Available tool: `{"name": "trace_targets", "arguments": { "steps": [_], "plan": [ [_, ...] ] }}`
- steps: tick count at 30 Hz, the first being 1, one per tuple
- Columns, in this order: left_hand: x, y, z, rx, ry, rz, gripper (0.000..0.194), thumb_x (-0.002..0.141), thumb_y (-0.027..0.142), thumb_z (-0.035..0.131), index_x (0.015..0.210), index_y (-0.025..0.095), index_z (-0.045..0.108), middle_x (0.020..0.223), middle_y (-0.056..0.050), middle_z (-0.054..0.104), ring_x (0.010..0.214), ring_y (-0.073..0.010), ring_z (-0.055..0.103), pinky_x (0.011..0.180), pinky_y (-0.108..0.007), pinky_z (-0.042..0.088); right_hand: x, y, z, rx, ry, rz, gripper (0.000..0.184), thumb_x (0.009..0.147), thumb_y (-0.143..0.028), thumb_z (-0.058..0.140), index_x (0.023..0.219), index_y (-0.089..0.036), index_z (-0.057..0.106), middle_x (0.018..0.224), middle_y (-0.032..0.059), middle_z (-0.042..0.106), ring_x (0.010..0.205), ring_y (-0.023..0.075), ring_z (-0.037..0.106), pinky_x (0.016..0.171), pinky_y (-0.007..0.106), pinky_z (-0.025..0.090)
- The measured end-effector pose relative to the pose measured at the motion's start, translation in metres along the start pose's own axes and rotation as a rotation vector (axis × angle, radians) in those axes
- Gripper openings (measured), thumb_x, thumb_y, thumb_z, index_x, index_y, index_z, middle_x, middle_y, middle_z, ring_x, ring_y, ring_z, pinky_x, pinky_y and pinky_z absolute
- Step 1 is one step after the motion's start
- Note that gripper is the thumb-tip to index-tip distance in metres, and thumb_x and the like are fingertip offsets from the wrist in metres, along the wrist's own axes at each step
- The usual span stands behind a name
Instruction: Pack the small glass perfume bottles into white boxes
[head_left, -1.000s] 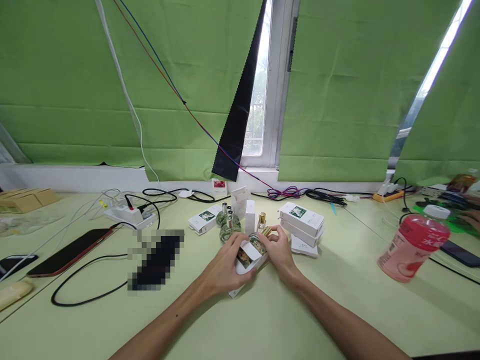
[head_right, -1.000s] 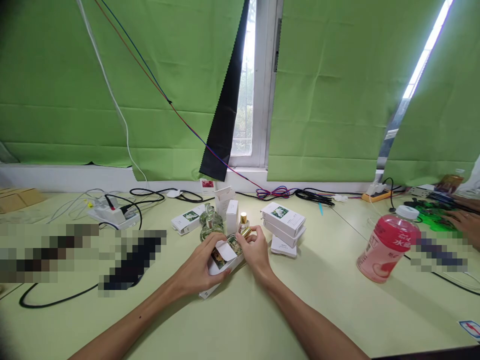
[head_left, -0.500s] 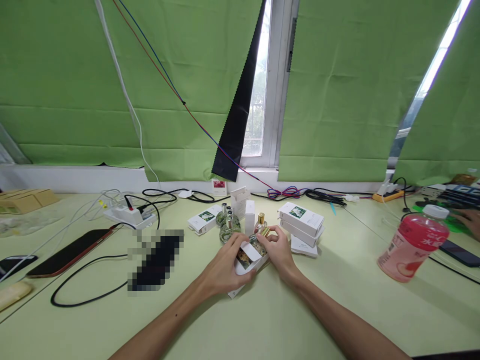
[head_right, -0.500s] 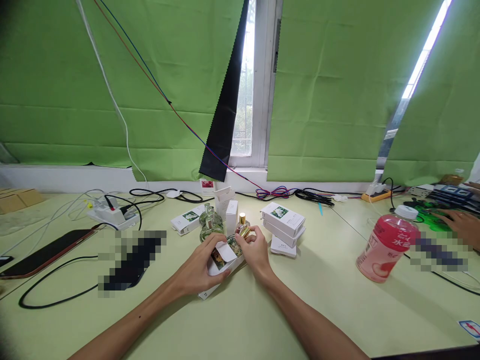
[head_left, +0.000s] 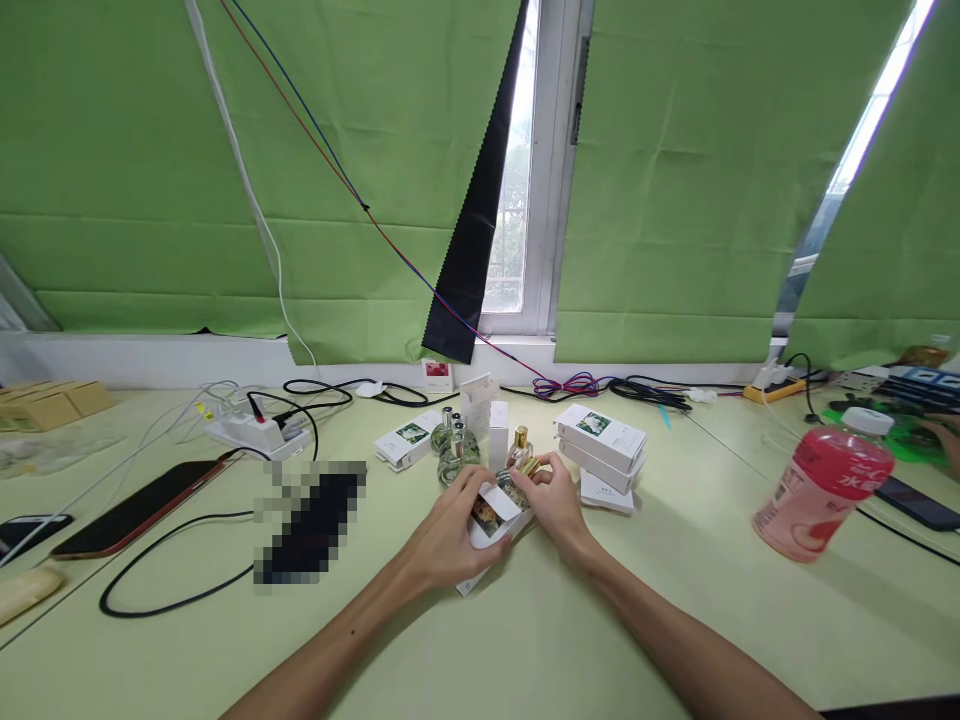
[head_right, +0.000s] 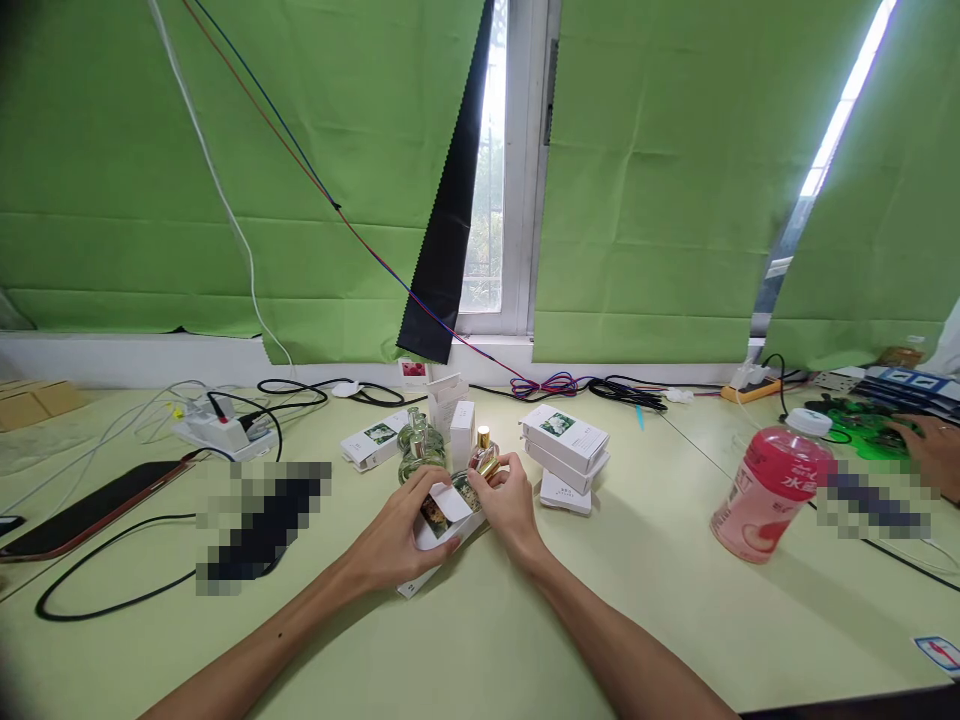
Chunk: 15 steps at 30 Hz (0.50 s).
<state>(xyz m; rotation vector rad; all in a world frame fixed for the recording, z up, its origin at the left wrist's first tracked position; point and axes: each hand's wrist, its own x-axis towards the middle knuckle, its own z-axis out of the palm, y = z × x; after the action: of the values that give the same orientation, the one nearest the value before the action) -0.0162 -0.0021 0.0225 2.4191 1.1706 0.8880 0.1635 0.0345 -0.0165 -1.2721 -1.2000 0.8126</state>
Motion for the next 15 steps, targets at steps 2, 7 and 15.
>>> {"name": "trace_targets", "arguments": {
  "steps": [2, 7, 15],
  "plan": [
    [0.0002, -0.0005, 0.0, 0.002, -0.001, -0.001, 0.049, 0.074, 0.027, 0.07, 0.119, 0.025, 0.05, 0.122, -0.007, 0.055, 0.109, -0.0255, 0.058, 0.094, -0.038, 0.051, 0.0001, 0.0006, 0.0001, 0.0, -0.005, 0.001, 0.04, 0.071, -0.05, 0.073, 0.089, -0.022, 0.052, 0.061, -0.0006, 0.066, 0.061, 0.0218, 0.065, 0.055, 0.027, 0.043],
    [-0.0003, -0.0001, -0.0016, 0.006, -0.012, -0.008, 0.05, 0.074, 0.027, 0.069, 0.119, 0.025, 0.05, 0.122, -0.007, 0.054, 0.108, -0.0256, 0.058, 0.093, -0.039, 0.051, -0.0003, 0.0011, -0.0001, 0.0, -0.011, -0.005, 0.039, 0.072, -0.051, 0.073, 0.091, -0.022, 0.054, 0.06, -0.0017, 0.066, 0.059, 0.0212, 0.064, 0.056, 0.027, 0.043],
    [0.0004, 0.0017, -0.0034, -0.003, -0.026, 0.011, 0.049, 0.074, 0.027, 0.069, 0.119, 0.024, 0.05, 0.122, -0.007, 0.054, 0.111, -0.0255, 0.057, 0.095, -0.039, 0.05, -0.001, -0.0039, -0.0024, -0.055, -0.021, -0.047, 0.04, 0.073, -0.051, 0.073, 0.093, -0.021, 0.059, 0.055, -0.0029, 0.063, 0.056, 0.0201, 0.061, 0.057, 0.027, 0.041]
  ]
}}
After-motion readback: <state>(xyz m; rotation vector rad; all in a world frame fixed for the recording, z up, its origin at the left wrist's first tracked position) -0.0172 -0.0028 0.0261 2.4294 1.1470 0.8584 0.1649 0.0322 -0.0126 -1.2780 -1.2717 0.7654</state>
